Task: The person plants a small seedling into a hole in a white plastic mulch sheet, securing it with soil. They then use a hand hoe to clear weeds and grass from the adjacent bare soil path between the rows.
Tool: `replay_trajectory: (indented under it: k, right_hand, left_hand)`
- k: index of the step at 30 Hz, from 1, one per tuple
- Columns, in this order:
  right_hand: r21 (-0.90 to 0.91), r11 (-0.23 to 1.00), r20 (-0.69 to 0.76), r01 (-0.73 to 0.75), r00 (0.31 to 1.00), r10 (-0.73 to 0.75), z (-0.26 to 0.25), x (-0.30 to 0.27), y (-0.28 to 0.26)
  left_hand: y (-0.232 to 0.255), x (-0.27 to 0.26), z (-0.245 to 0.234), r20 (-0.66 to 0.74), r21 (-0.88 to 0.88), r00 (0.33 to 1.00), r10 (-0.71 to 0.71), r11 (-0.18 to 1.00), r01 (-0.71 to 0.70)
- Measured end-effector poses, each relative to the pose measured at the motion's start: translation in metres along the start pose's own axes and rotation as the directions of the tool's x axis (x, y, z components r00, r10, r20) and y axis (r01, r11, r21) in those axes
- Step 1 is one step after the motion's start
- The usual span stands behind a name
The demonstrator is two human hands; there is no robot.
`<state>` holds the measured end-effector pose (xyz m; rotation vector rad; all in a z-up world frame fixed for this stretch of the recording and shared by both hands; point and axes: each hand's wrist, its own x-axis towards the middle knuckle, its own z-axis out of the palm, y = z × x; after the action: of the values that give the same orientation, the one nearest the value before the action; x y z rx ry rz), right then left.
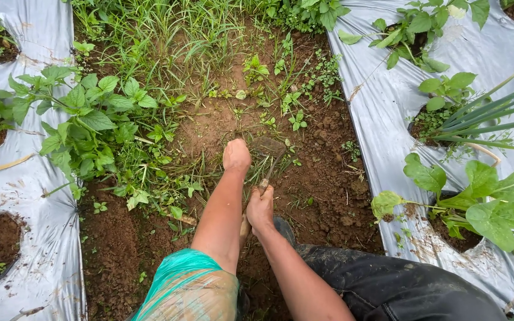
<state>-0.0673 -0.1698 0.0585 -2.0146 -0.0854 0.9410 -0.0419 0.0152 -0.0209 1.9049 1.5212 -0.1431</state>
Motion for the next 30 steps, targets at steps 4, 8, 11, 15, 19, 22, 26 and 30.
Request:
replay_trajectory:
  k: [4, 8, 11, 15, 19, 22, 26, 30]
  right_hand:
    - [-0.018, 0.999, -0.012, 0.032, 0.999, -0.032, 0.001, 0.010, 0.012]
    - [-0.020, 0.997, -0.034, 0.069, 0.997, -0.070, -0.002, 0.017, 0.019]
    - [-0.031, 0.985, -0.094, 0.170, 0.980, -0.172, -0.008, 0.024, 0.021]
    - [-0.021, 0.974, -0.153, 0.225, 0.962, -0.226, -0.019, 0.026, 0.012]
    - [-0.030, 0.984, -0.136, 0.175, 0.975, -0.178, -0.020, 0.016, 0.011]
    - [-0.025, 0.984, -0.146, 0.178, 0.973, -0.180, -0.018, 0.030, 0.021]
    - [0.021, 0.990, -0.211, 0.141, 0.968, -0.134, -0.025, 0.053, 0.033]
    - [0.044, 0.995, -0.211, 0.089, 0.974, -0.078, -0.013, 0.051, 0.044]
  left_hand:
    - [-0.013, 0.012, 0.016, 0.025, 0.053, 0.998, 0.053, 0.997, -0.054]
    - [0.002, -0.007, 0.012, 0.111, 0.066, 0.993, 0.031, 0.997, -0.039]
    - [0.008, -0.032, 0.010, 0.220, 0.099, 0.976, 0.001, 0.995, -0.023]
    - [0.014, -0.039, 0.019, 0.336, 0.038, 0.938, -0.089, 0.996, 0.081]
    - [0.013, -0.026, 0.052, 0.349, 0.004, 0.930, -0.111, 0.993, 0.117]
    - [-0.012, 0.013, 0.095, 0.244, 0.070, 0.961, -0.133, 0.990, 0.120]
    - [-0.008, 0.011, 0.069, 0.164, 0.027, 0.979, -0.126, 0.992, 0.123]
    - [0.001, 0.000, 0.053, 0.148, 0.033, 0.985, -0.084, 0.996, 0.080]
